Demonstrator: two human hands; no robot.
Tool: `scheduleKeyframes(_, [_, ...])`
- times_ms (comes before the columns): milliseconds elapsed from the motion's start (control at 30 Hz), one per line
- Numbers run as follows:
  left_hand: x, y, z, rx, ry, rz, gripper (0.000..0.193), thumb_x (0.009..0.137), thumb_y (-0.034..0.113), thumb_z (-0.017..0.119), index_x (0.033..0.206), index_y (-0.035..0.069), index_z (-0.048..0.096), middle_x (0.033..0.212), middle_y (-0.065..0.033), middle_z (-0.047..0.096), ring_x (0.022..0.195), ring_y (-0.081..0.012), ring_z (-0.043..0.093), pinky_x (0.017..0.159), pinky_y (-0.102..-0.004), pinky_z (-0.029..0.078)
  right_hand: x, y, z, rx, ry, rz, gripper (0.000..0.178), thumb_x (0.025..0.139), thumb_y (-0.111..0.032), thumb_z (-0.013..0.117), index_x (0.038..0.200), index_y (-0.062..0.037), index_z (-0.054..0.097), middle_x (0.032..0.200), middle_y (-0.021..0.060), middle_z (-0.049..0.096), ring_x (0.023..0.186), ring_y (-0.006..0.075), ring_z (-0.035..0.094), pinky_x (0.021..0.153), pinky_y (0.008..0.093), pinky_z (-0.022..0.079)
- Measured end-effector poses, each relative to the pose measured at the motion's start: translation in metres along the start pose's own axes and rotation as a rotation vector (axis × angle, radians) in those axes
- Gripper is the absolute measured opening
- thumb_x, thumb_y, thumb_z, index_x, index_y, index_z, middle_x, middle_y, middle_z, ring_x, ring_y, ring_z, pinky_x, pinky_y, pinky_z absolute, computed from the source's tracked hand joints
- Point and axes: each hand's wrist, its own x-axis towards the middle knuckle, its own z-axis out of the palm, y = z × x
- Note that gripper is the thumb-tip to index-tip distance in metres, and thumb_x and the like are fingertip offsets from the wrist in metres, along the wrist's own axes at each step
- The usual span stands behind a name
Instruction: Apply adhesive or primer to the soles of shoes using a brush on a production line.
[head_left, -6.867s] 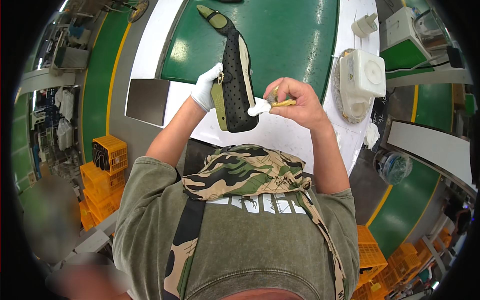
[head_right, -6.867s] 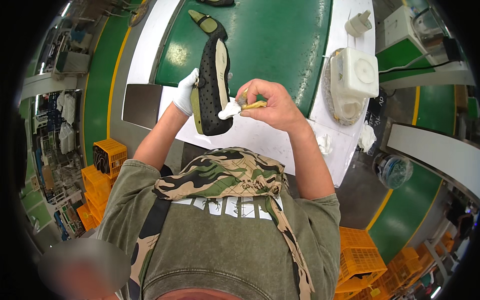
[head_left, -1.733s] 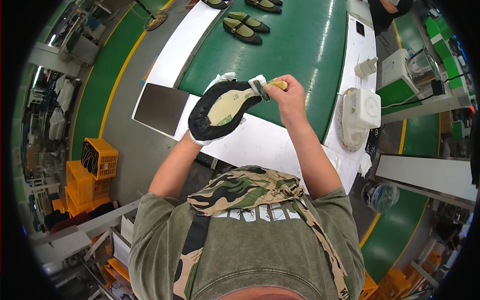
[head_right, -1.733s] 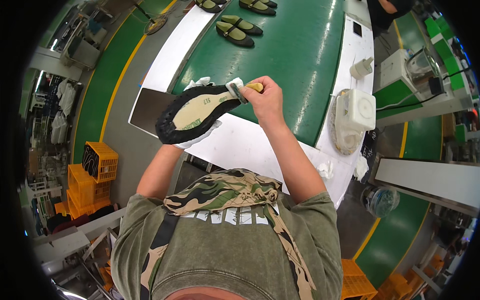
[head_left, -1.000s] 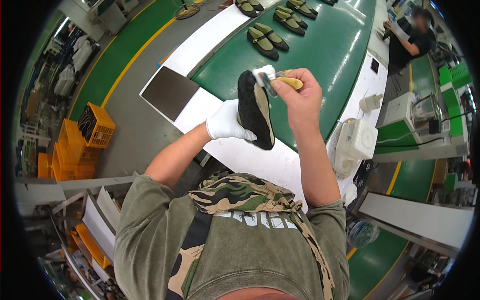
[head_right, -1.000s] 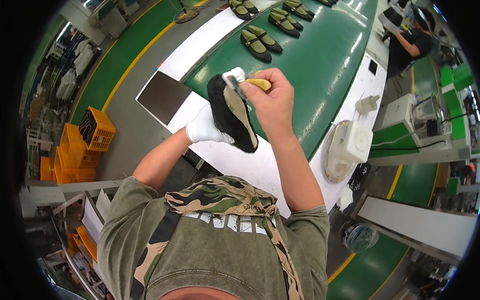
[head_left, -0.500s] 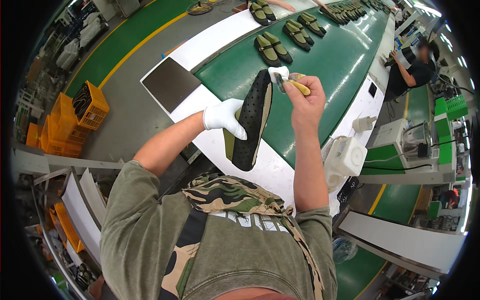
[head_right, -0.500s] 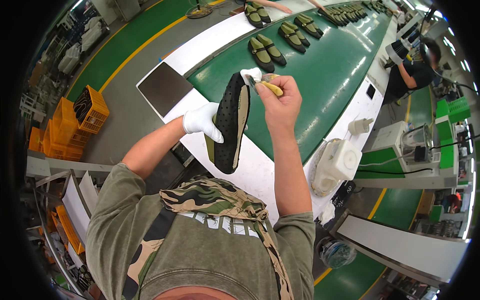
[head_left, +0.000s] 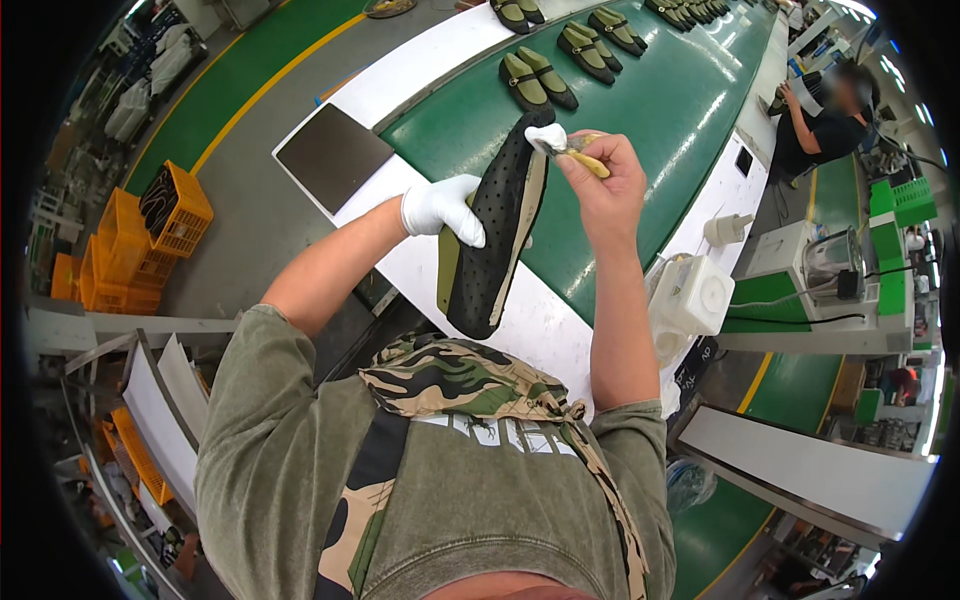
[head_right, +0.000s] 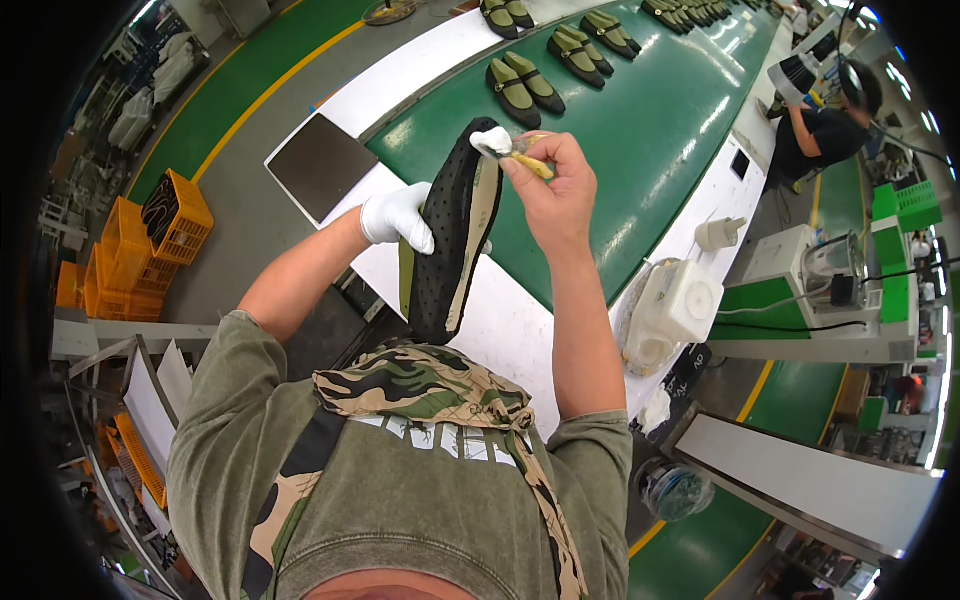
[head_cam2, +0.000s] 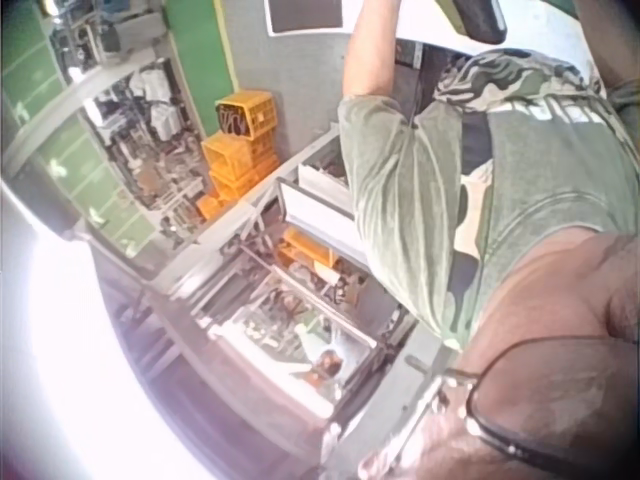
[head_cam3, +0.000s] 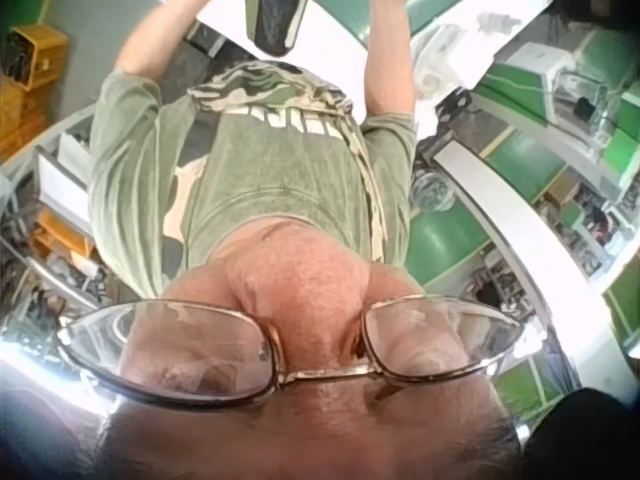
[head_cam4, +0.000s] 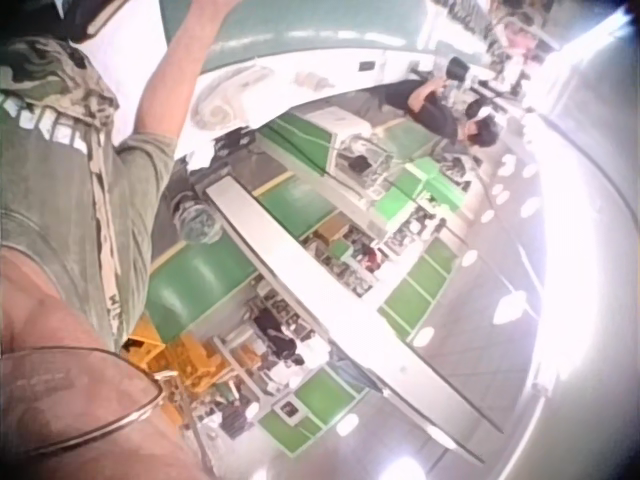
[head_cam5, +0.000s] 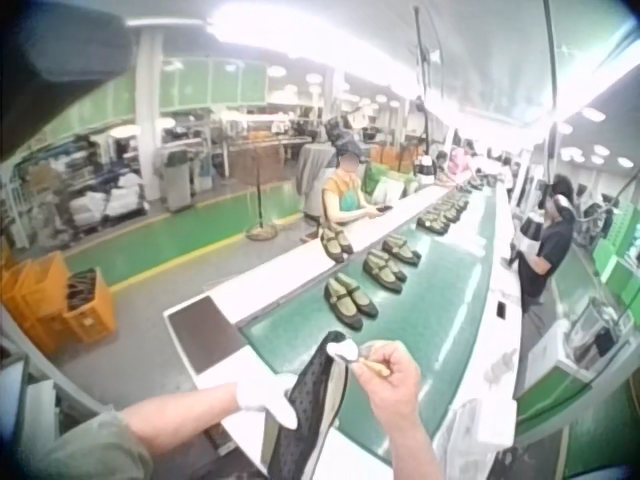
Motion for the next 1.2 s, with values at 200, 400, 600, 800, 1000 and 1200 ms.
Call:
scheduleKeyframes(200, [0.002, -0.001, 0.003, -0.181, 0.08, 0.023, 0.074, 0.061, 0.019, 0.076, 0.127, -0.006, 0.053, 0.115, -0.0219, 0.065, 0.103, -0.0308, 0.066, 0.095, -0.0398, 0.051, -0.024, 0.0, -0.009, -0.052, -0.187, 0.048, 0.022, 0.079, 0.0, 0.074, 0.083, -0.0031, 0.052, 0.096, 0.0095, 0.064, 0.086, 0.0136, 0.058, 0.078, 0.0268, 0.047])
scheduleKeyframes(400, [-0.006, -0.02, -0.008, -0.261, 0.231, 0.071, 0.065, 0.066, 0.017, 0.073, 0.124, -0.006, 0.056, 0.115, -0.0166, 0.065, 0.101, -0.0255, 0.066, 0.092, -0.038, 0.052, -0.052, -0.005, -0.02, -0.055, -0.353, 0.148, 0.024, 0.078, -0.003, 0.075, 0.082, -0.0042, 0.052, 0.093, 0.0081, 0.065, 0.086, 0.0128, 0.058, 0.077, 0.027, 0.047])
scheduleKeyframes(600, [-0.013, -0.017, 0.019, -0.241, 0.201, 0.105, 0.072, 0.065, 0.023, 0.071, 0.128, -0.006, 0.053, 0.118, -0.021, 0.063, 0.105, -0.029, 0.065, 0.098, -0.0395, 0.05, -0.038, 0.0, -0.008, 0.07, -0.264, 0.183, 0.024, 0.078, -0.003, 0.076, 0.083, -0.0033, 0.052, 0.092, 0.0074, 0.065, 0.085, 0.0121, 0.057, 0.076, 0.0267, 0.047])
scheduleKeyframes(800, [-0.045, -0.031, 0.03, -0.192, 0.418, 0.231, 0.068, 0.068, 0.022, 0.069, 0.127, -0.007, 0.052, 0.118, -0.021, 0.063, 0.103, -0.0296, 0.065, 0.096, -0.0387, 0.051, -0.067, 0.0, 0.003, 0.093, -0.391, 0.184, 0.022, 0.079, -0.002, 0.075, 0.082, -0.003, 0.053, 0.091, 0.0074, 0.064, 0.086, 0.0124, 0.057, 0.077, 0.0273, 0.047])
scheduleKeyframes(1000, [-0.084, -0.045, 0.038, -0.245, 0.569, 0.272, 0.058, 0.072, 0.022, 0.068, 0.121, -0.006, 0.056, 0.109, -0.0187, 0.066, 0.097, -0.0282, 0.067, 0.091, -0.0388, 0.054, -0.091, -0.007, 0.007, 0.114, -0.665, 0.261, 0.025, 0.078, -0.003, 0.076, 0.082, -0.0062, 0.051, 0.097, 0.0098, 0.061, 0.092, 0.0142, 0.057, 0.081, 0.0287, 0.045])
scheduleKeyframes(1200, [-0.111, -0.041, 0.042, -0.23, 0.598, 0.313, 0.066, 0.07, 0.025, 0.068, 0.127, -0.003, 0.051, 0.116, -0.024, 0.062, 0.104, -0.0322, 0.064, 0.095, -0.0416, 0.052, -0.089, -0.001, 0.029, 0.202, -0.754, 0.226, 0.024, 0.078, -0.003, 0.075, 0.082, -0.0066, 0.051, 0.097, 0.0098, 0.062, 0.092, 0.0154, 0.058, 0.081, 0.0295, 0.045])
